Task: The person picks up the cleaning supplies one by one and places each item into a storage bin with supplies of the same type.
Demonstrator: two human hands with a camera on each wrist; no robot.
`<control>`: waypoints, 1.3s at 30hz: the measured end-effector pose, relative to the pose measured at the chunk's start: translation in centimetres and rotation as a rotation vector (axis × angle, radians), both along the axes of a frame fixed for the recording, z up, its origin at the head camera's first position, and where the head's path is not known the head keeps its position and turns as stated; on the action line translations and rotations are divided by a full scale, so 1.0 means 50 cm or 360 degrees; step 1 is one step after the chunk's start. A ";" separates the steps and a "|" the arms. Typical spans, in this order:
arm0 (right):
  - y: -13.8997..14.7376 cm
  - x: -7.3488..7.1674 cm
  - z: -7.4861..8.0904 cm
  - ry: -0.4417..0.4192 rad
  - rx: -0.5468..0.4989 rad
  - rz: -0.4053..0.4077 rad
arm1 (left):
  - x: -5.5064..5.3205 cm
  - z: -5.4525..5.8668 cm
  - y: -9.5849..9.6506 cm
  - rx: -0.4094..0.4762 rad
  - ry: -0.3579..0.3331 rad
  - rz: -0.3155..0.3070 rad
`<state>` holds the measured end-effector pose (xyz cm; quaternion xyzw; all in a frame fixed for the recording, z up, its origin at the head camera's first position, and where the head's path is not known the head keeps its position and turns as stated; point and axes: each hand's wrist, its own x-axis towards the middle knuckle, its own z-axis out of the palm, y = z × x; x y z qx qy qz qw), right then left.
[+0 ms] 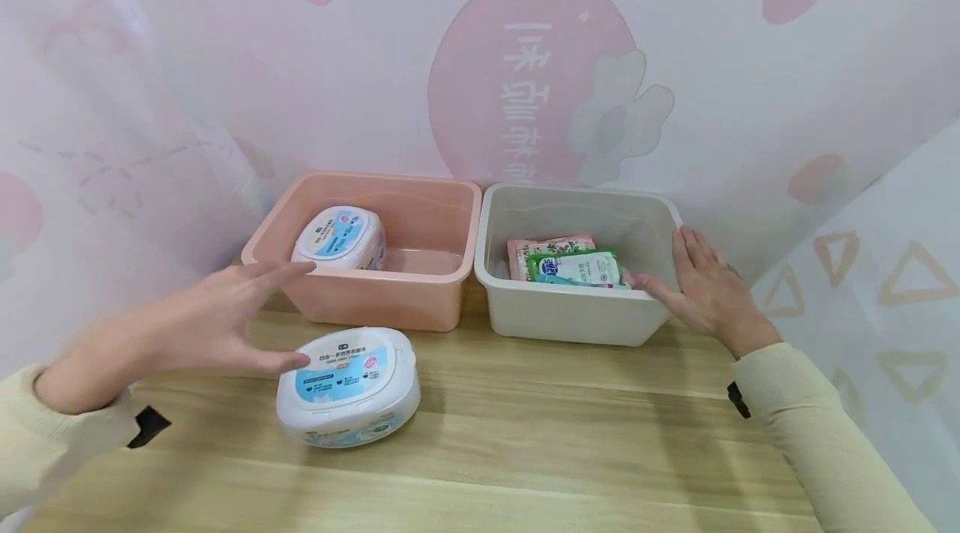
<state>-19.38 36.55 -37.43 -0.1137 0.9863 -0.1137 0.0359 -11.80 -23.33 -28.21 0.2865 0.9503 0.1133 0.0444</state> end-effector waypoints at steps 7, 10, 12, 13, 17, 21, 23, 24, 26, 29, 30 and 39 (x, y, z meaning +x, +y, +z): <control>0.002 -0.002 0.000 0.0001 0.0020 -0.0008 | 0.014 -0.052 0.019 0.0056 -0.0018 -0.0067; 0.002 -0.001 0.001 -0.0005 0.0016 -0.0011 | 0.018 -0.076 0.027 -0.0007 -0.0028 -0.0047; 0.001 0.000 0.000 0.0000 0.0007 -0.0011 | 0.020 -0.091 0.031 -0.0042 -0.0044 -0.0040; 0.001 0.000 -0.001 0.0001 0.0001 -0.0010 | 0.022 -0.098 0.033 -0.0054 -0.0062 -0.0035; 0.002 -0.001 -0.006 0.0019 -0.0017 -0.0003 | 0.026 -0.122 0.041 -0.0080 -0.0110 -0.0020; 0.004 -0.005 -0.010 0.0035 -0.0011 0.0005 | 0.029 -0.142 0.047 -0.0103 -0.0104 -0.0011; 0.004 -0.006 -0.010 0.0040 -0.0006 0.0011 | 0.030 -0.153 0.050 -0.0112 -0.0091 -0.0019; 0.004 -0.006 -0.009 0.0037 -0.0004 0.0012 | 0.030 -0.158 0.052 -0.0115 -0.0084 -0.0021; 0.003 -0.005 -0.009 0.0032 -0.0005 0.0010 | 0.029 -0.168 0.055 -0.0133 -0.0076 -0.0025; 0.002 -0.004 -0.008 0.0018 -0.0016 -0.0003 | 0.028 -0.181 0.060 -0.0158 -0.0062 -0.0021; 0.002 -0.004 -0.008 0.0015 -0.0022 -0.0007 | 0.028 -0.185 0.061 -0.0163 -0.0053 -0.0018; 0.003 -0.004 -0.008 0.0019 -0.0038 -0.0013 | 0.025 -0.214 0.067 -0.0105 -0.0020 0.0031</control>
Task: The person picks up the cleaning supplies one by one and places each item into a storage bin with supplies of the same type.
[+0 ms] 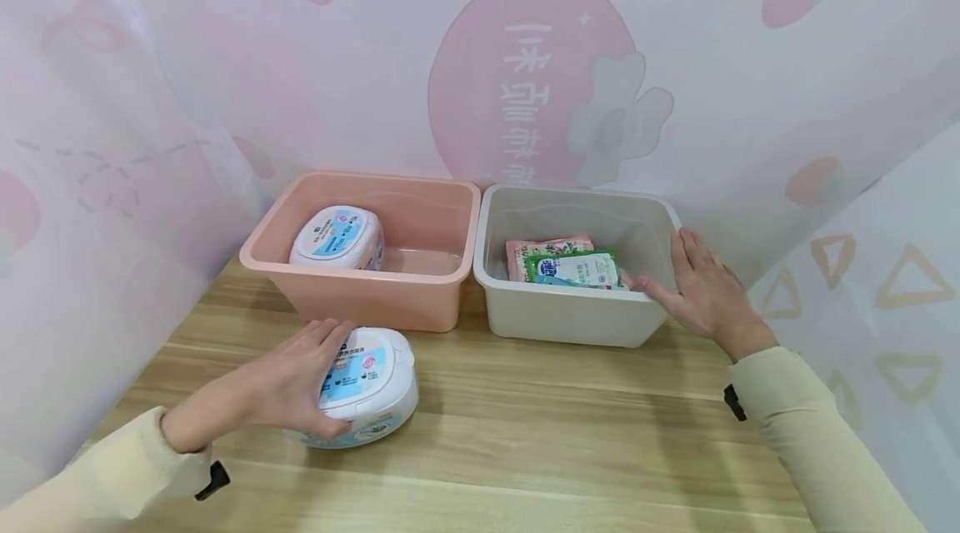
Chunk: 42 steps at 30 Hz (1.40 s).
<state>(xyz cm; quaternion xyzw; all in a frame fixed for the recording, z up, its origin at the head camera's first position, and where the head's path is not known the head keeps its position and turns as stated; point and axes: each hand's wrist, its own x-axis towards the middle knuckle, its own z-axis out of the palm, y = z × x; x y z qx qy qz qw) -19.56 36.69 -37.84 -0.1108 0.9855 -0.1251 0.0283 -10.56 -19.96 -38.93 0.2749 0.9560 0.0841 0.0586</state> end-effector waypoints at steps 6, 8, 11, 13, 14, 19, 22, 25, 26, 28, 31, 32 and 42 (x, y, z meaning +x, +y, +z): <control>-0.008 0.000 0.004 0.0008 -0.0020 0.0009 | 0.004 -0.012 -0.004 0.0074 -0.0009 0.0087; -0.011 -0.001 0.006 0.0002 -0.0022 0.0009 | 0.005 -0.015 -0.005 0.0091 0.0004 0.0103; -0.012 -0.003 0.009 0.0001 -0.0014 0.0005 | 0.003 -0.017 -0.004 0.0108 0.0044 0.0105; -0.011 -0.004 0.009 0.0000 -0.0012 0.0003 | 0.002 -0.016 -0.002 0.0112 0.0081 0.0094; -0.011 -0.004 0.009 -0.0001 -0.0011 0.0002 | 0.002 -0.015 0.000 0.0111 0.0099 0.0088; -0.010 -0.001 0.009 -0.0023 -0.0010 -0.0005 | 0.001 -0.001 0.009 0.0110 0.0170 0.0041; -0.009 0.000 0.007 -0.0026 -0.0005 -0.0002 | -0.001 0.014 0.013 0.0114 0.0172 0.0037; -0.007 0.001 0.005 -0.0013 -0.0015 0.0002 | -0.002 0.033 0.016 0.0122 0.0146 0.0055; -0.007 0.002 0.004 -0.0007 -0.0022 0.0002 | -0.002 0.039 0.018 0.0127 0.0134 0.0062; -0.006 0.003 0.003 0.0003 -0.0037 -0.0001 | -0.001 0.052 0.021 0.0138 0.0119 0.0070; -0.005 0.005 0.000 0.0018 -0.0049 -0.0002 | 0.001 0.075 0.028 0.0165 0.0119 0.0076; -0.003 0.005 -0.001 0.0022 -0.0047 -0.0001 | 0.002 0.084 0.031 0.0177 0.0128 0.0080; -0.001 0.006 -0.003 0.0024 -0.0040 -0.0013 | -0.009 0.216 0.066 0.0283 0.0177 0.0097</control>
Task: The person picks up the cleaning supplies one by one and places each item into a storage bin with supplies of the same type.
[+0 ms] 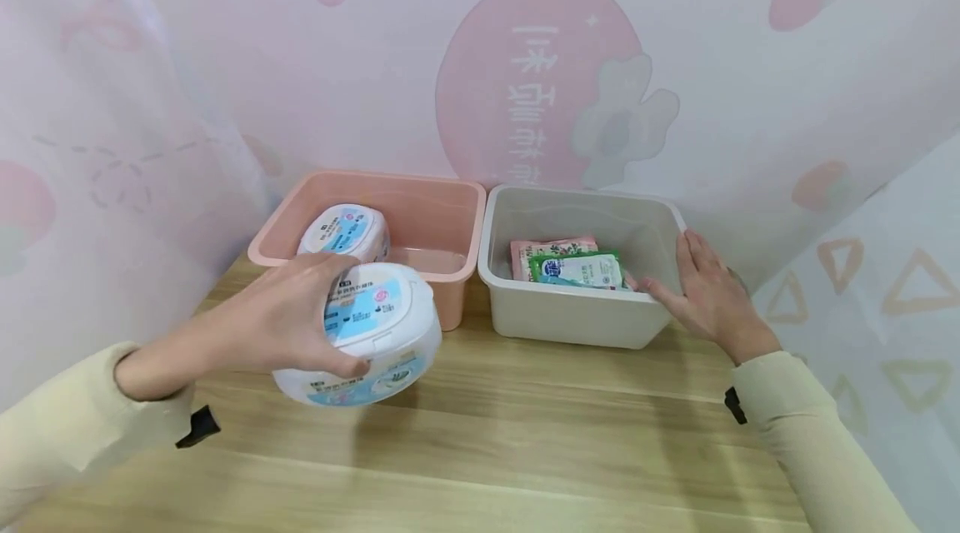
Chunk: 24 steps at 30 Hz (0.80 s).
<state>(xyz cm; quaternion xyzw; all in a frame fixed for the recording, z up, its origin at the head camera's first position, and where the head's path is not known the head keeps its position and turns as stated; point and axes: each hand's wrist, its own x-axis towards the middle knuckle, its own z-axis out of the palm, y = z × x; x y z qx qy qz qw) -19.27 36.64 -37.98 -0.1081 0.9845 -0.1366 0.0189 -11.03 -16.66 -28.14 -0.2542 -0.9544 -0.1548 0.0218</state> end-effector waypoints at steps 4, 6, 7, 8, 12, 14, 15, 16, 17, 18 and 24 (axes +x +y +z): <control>-0.003 0.000 0.000 0.0005 -0.0011 0.0005 | -0.016 0.056 0.016 -0.0061 0.0010 0.0040; -0.002 0.001 -0.001 0.0002 -0.0018 0.0009 | -0.029 0.079 0.023 -0.0084 0.0030 0.0044; -0.002 0.001 -0.001 0.0000 -0.0020 0.0009 | -0.037 0.090 0.026 -0.0093 0.0062 0.0042; -0.003 0.002 -0.002 0.0000 -0.0021 0.0010 | -0.045 0.099 0.028 -0.0103 0.0090 0.0039; -0.001 0.001 -0.002 0.0003 -0.0015 0.0015 | -0.081 0.131 0.039 -0.0119 0.0061 0.0094; -0.001 0.001 -0.003 0.0012 -0.0008 0.0014 | -0.100 0.143 0.045 -0.0104 -0.0044 0.0154; 0.000 0.001 -0.004 0.0012 -0.0005 0.0011 | -0.109 0.149 0.048 -0.0088 -0.0107 0.0185; 0.001 0.001 -0.004 0.0012 -0.0002 0.0008 | -0.118 0.153 0.051 -0.0071 -0.0155 0.0209; 0.001 0.001 -0.005 0.0011 0.0001 0.0006 | -0.128 0.157 0.054 -0.0054 -0.0196 0.0228; 0.002 0.002 -0.005 0.0009 0.0002 0.0004 | -0.138 0.161 0.056 -0.0051 -0.0218 0.0246; 0.001 0.003 -0.004 -0.0011 -0.0007 0.0001 | -0.198 0.168 0.070 -0.0065 -0.0217 0.0338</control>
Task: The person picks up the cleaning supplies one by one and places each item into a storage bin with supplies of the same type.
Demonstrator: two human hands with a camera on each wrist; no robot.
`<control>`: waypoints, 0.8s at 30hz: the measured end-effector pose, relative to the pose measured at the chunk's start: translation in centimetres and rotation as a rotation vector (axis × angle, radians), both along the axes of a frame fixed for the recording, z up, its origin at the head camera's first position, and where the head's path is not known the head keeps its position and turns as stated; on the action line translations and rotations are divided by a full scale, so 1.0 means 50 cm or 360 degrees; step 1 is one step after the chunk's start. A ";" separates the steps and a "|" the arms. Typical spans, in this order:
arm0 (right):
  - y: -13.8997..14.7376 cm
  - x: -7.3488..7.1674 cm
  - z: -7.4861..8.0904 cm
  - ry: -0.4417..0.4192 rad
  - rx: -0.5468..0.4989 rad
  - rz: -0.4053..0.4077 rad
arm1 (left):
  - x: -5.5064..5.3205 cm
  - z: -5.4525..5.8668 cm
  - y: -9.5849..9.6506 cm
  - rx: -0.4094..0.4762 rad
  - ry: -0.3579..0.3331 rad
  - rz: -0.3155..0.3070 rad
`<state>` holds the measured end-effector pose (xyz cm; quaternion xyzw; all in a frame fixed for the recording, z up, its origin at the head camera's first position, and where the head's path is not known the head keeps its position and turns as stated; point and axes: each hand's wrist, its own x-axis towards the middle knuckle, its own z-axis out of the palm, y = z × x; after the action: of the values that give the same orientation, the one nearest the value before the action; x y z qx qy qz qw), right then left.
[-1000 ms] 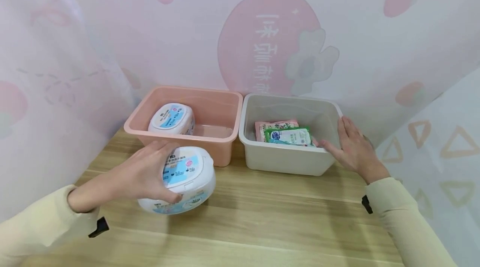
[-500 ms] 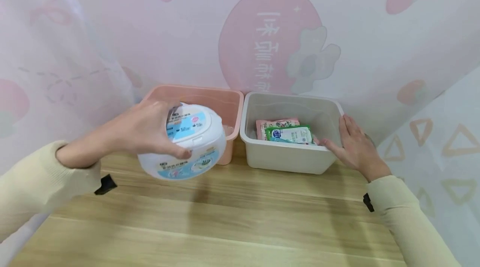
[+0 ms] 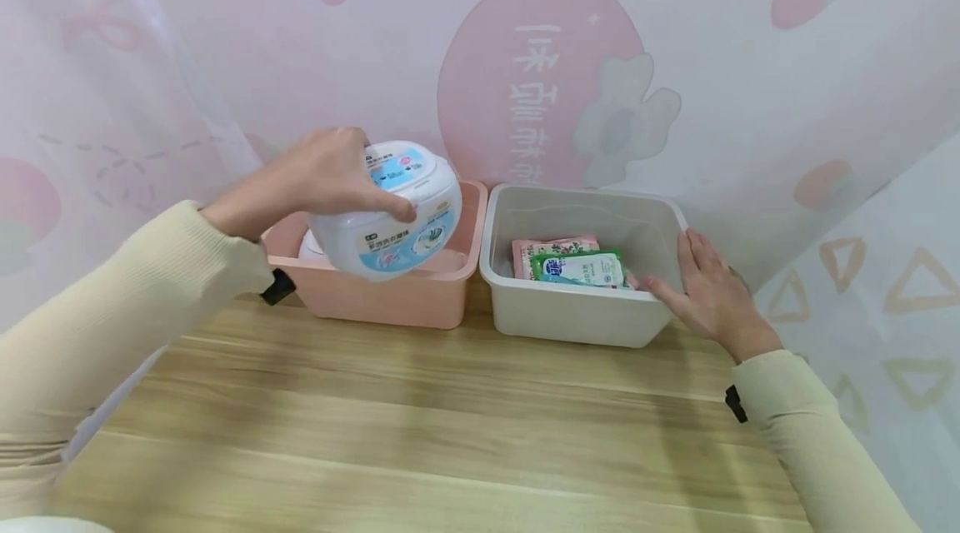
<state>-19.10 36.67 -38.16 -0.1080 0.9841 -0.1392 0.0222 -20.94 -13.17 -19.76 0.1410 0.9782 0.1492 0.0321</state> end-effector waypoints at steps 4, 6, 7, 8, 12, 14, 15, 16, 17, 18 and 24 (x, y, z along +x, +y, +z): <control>-0.004 -0.001 0.006 -0.0020 0.0000 -0.0017 | -0.034 -0.009 0.005 0.0045 0.0019 0.0051; -0.007 -0.001 0.007 -0.0022 0.0000 -0.0026 | -0.049 -0.017 0.007 0.0073 0.0040 0.0086; -0.009 -0.002 0.007 -0.0017 0.0001 -0.0024 | -0.056 -0.022 0.009 0.0083 0.0050 0.0112; -0.011 -0.001 0.008 -0.0011 0.0000 -0.0022 | -0.063 -0.027 0.010 0.0090 0.0060 0.0139; -0.015 -0.003 0.003 0.0014 -0.0004 -0.0006 | -0.089 -0.047 0.015 0.0106 0.0062 0.0223; -0.018 -0.005 0.003 0.0024 -0.0002 -0.0002 | -0.101 -0.058 0.019 0.0103 0.0065 0.0272; -0.019 -0.006 0.002 0.0027 0.0002 0.0003 | -0.107 -0.064 0.020 0.0101 0.0064 0.0296; -0.020 -0.006 0.002 0.0027 0.0005 0.0006 | -0.112 -0.069 0.022 0.0090 0.0067 0.0326; -0.020 -0.007 0.001 0.0025 0.0006 0.0007 | -0.117 -0.075 0.024 0.0085 0.0071 0.0349; -0.022 -0.007 0.002 0.0023 0.0008 0.0007 | -0.121 -0.080 0.026 0.0082 0.0072 0.0380; -0.023 -0.009 0.003 0.0012 0.0010 0.0007 | -0.142 -0.115 0.037 0.0047 0.0087 0.0511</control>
<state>-19.53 35.54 -38.01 -0.1105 0.9844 -0.1356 0.0191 -28.03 -11.32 -25.51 -0.0125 0.9863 0.1629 -0.0208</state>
